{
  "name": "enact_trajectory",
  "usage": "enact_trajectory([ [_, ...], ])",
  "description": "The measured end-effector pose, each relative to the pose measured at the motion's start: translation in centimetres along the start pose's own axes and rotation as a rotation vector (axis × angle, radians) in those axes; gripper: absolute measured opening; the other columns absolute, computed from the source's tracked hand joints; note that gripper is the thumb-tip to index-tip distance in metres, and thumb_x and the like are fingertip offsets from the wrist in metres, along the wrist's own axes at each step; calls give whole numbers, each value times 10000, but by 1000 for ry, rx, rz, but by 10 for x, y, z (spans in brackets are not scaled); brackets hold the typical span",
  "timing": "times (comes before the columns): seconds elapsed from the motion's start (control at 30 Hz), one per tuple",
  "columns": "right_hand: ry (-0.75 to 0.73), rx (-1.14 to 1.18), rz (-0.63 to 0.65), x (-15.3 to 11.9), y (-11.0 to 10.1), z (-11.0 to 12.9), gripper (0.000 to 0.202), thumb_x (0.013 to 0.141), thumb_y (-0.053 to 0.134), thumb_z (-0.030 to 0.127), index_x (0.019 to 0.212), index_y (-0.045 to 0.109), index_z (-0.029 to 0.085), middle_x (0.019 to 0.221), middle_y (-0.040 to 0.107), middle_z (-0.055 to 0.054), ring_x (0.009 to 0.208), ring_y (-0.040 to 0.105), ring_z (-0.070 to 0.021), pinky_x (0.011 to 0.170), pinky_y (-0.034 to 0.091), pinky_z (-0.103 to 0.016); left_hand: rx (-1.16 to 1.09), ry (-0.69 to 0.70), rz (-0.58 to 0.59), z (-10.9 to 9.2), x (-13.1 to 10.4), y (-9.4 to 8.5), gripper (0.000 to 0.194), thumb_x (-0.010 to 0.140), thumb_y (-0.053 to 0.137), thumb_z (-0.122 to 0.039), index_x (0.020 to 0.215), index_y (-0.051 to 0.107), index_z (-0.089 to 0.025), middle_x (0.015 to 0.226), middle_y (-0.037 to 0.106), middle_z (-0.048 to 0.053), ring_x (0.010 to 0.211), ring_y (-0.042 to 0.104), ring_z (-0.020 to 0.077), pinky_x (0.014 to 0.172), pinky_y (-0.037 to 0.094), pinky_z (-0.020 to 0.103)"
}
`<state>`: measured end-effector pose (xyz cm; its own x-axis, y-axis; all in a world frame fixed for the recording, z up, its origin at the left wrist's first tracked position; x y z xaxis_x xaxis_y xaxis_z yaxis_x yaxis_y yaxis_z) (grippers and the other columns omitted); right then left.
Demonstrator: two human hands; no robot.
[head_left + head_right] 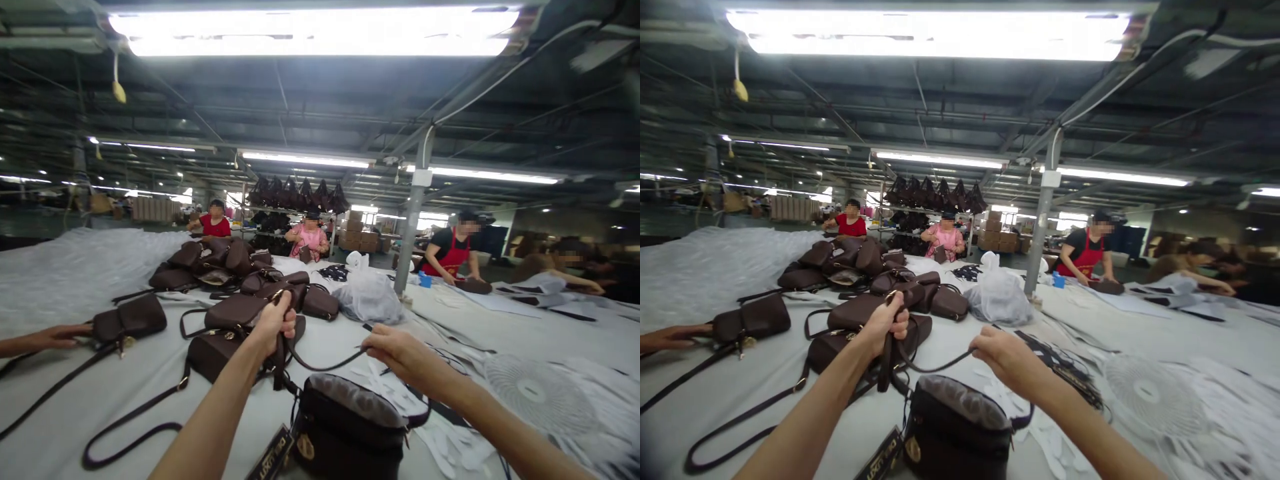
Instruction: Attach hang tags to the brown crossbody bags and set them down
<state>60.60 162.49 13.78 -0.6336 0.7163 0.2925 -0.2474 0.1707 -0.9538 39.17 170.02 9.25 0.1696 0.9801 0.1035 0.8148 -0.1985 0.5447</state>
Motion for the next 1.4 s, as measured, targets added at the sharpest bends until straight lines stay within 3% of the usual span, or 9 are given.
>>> enact_trajectory([
  [0.17,152,227,-37,24,11,13,203,891,461,225,1046,578,164,629,627,8,548,617,-147,632,469,-262,285,-110,194,31,-4,64,507,672,787,-488,945,465,-207,577,457,-103,350,293,21,352,223,153],
  [0.3,345,430,-154,27,14,-3,530,804,557,196,1301,381,143,727,690,10,526,644,-155,588,510,-269,597,-112,374,33,-12,87,701,588,812,-247,1166,417,-213,675,516,-81,430,420,61,379,311,170],
  [0.47,-14,217,-184,28,7,10,769,787,602,139,1474,284,274,1289,571,-103,1044,635,-216,817,516,-293,724,-132,499,41,-13,88,794,517,768,-111,1246,462,-184,660,571,-55,435,476,96,389,329,195],
  [0.67,59,-225,-103,28,7,7,388,879,564,216,1267,565,241,947,640,-76,748,654,-201,597,446,-249,805,-99,545,42,-11,91,136,519,661,-87,633,618,-149,585,572,-21,506,482,107,472,354,220],
  [0.83,24,16,-154,24,1,1,302,877,542,190,1175,588,191,982,660,-81,853,636,-199,697,451,-269,662,-87,482,42,-26,82,200,636,633,-176,836,639,-159,678,612,-4,649,566,143,602,421,238],
  [1.03,72,437,-2,1,1,-38,727,825,615,231,1476,293,196,870,676,1,744,613,-136,670,468,-237,534,-180,344,52,-35,54,304,732,692,-364,726,436,-200,547,362,-98,426,266,41,407,251,170],
  [1.13,378,398,153,-36,28,-90,366,955,425,314,1261,563,167,943,693,-43,781,637,-131,662,489,-226,515,-212,340,48,-35,45,423,752,697,-461,670,373,-203,548,321,-100,434,223,31,397,202,157],
  [1.23,674,218,284,-85,77,-131,325,972,418,273,908,684,97,871,695,-100,787,651,-166,701,511,-284,477,-245,335,48,-34,38,460,756,699,-504,658,371,-196,557,303,-98,435,215,25,397,204,159],
  [1.4,905,29,399,-144,158,-152,260,903,615,335,1082,617,147,1085,644,-63,943,632,-195,826,531,-403,466,-273,324,58,-33,38,451,760,707,-495,647,399,-186,554,306,-91,437,241,29,402,238,166],
])
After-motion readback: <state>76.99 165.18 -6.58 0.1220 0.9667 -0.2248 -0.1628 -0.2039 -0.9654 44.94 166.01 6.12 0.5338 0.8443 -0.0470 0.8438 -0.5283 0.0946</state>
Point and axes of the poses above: each hand's wrist, its own x-axis towards the middle knuckle, its own y-axis out of the palm, z = x × y, the point moved 7 cm from there along x, towards the middle knuckle
